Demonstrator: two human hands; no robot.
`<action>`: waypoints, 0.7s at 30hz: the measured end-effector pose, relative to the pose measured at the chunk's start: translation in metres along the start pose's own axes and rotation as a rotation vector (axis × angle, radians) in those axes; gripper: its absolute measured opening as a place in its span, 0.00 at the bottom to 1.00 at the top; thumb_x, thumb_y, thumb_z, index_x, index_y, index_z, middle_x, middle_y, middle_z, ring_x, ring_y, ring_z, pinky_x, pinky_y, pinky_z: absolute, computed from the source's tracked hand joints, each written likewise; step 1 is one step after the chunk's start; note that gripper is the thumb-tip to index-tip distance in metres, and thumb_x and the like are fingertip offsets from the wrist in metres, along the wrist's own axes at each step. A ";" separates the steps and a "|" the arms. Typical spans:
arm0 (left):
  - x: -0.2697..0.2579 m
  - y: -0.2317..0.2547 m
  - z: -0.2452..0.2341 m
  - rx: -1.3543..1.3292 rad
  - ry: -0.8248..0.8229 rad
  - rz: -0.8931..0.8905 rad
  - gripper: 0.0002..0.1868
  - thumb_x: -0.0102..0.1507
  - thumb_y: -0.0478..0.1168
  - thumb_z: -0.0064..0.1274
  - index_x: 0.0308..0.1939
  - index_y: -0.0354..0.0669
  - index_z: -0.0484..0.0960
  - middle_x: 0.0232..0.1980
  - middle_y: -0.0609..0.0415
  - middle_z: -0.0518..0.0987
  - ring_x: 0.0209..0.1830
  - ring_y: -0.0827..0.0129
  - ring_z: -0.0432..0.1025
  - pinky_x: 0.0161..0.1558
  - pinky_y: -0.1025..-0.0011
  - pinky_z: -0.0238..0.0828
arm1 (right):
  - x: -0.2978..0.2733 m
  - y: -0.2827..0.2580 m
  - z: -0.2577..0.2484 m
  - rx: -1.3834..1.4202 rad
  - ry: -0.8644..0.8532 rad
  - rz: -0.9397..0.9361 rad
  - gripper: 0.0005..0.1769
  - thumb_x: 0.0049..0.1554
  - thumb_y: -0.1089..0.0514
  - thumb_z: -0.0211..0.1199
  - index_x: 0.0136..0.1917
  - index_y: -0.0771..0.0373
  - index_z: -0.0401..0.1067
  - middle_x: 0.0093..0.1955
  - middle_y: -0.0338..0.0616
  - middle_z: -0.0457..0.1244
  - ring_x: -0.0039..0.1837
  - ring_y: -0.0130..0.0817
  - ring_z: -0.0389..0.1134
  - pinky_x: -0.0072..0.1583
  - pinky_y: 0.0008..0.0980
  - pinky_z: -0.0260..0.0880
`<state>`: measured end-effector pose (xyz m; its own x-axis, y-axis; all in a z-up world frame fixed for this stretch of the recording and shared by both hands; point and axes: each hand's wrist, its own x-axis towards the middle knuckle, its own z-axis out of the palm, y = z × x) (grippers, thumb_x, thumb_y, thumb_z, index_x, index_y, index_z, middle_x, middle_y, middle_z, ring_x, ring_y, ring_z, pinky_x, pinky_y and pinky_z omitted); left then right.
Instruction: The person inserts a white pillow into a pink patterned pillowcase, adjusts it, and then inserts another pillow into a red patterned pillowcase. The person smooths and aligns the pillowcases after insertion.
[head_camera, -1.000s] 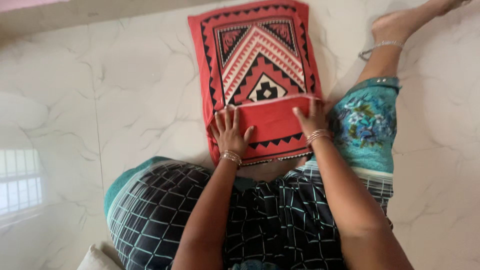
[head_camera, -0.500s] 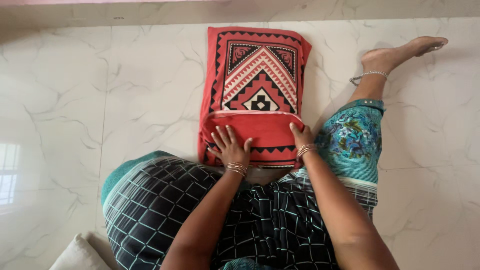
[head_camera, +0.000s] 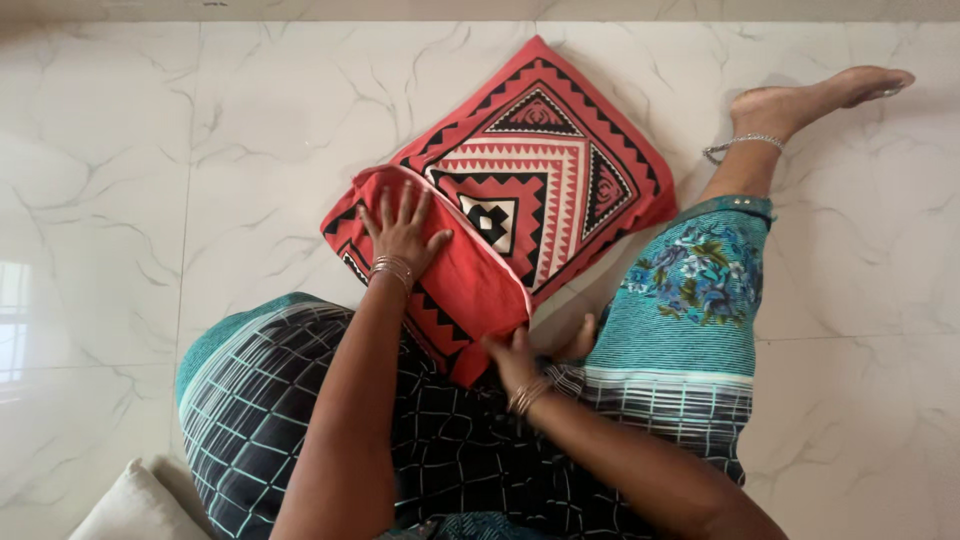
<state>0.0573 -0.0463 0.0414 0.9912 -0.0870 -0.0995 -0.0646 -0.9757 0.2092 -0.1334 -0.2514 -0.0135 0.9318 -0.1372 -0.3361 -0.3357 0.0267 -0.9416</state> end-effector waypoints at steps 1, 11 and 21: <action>0.002 -0.001 -0.001 0.042 -0.021 -0.050 0.48 0.63 0.76 0.36 0.81 0.62 0.48 0.86 0.55 0.42 0.86 0.48 0.31 0.75 0.29 0.20 | -0.013 -0.010 0.005 -0.067 -0.003 -0.055 0.51 0.52 0.41 0.68 0.78 0.69 0.54 0.75 0.56 0.58 0.75 0.44 0.58 0.73 0.39 0.56; 0.011 0.014 0.009 -0.055 -0.002 -0.328 0.58 0.60 0.80 0.40 0.82 0.50 0.42 0.85 0.50 0.42 0.85 0.52 0.30 0.72 0.27 0.22 | -0.060 -0.112 0.048 -0.688 -0.476 -0.736 0.49 0.64 0.41 0.57 0.83 0.71 0.40 0.86 0.64 0.40 0.88 0.55 0.36 0.82 0.55 0.33; 0.062 -0.039 -0.027 -0.183 -0.157 -0.342 0.53 0.58 0.82 0.33 0.80 0.63 0.50 0.84 0.60 0.48 0.84 0.49 0.35 0.75 0.34 0.20 | 0.158 -0.094 -0.047 -1.301 0.113 -0.484 0.48 0.62 0.27 0.52 0.85 0.53 0.48 0.88 0.49 0.38 0.87 0.53 0.34 0.80 0.62 0.31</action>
<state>0.1243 -0.0083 0.0531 0.9213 0.1923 -0.3379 0.3009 -0.9030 0.3067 0.0389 -0.3225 0.0229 0.9958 0.0518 0.0761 0.0691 -0.9668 -0.2461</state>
